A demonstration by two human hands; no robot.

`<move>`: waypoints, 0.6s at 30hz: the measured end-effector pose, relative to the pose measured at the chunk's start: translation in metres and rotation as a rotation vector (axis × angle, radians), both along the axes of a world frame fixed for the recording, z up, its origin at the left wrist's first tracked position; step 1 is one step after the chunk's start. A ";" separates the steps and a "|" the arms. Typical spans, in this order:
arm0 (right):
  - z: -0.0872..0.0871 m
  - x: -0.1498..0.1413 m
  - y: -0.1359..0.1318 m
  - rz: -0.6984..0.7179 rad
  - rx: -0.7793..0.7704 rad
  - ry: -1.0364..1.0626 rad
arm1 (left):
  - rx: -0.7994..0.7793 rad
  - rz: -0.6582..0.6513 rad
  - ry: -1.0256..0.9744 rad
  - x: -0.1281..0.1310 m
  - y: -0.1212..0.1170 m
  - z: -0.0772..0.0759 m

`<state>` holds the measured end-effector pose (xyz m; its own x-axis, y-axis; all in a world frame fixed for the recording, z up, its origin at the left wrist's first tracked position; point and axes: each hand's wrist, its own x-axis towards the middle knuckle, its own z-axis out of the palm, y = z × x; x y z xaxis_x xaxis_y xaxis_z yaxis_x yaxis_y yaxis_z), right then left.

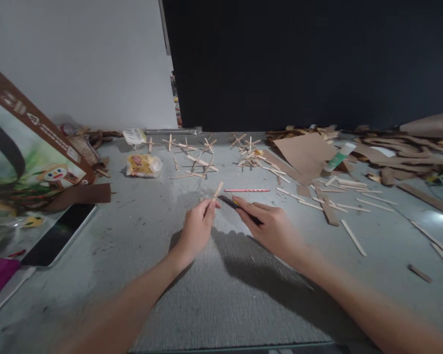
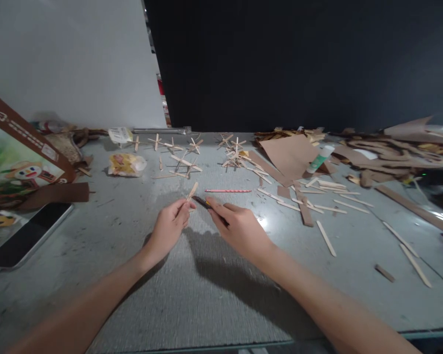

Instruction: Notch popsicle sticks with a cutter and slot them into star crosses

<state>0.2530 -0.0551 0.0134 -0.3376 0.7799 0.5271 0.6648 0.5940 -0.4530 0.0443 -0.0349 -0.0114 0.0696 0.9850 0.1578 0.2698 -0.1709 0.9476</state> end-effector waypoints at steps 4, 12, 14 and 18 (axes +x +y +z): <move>-0.001 0.001 0.001 -0.006 -0.014 0.001 | 0.014 -0.010 0.035 0.002 -0.002 0.003; -0.003 -0.002 0.000 -0.032 -0.027 0.019 | 0.065 -0.003 0.162 0.001 -0.003 0.010; -0.004 -0.002 -0.001 -0.040 -0.030 0.019 | 0.092 0.005 0.224 0.000 -0.003 0.011; -0.004 -0.006 -0.003 -0.061 -0.064 0.013 | 0.128 0.018 0.358 -0.002 -0.003 0.010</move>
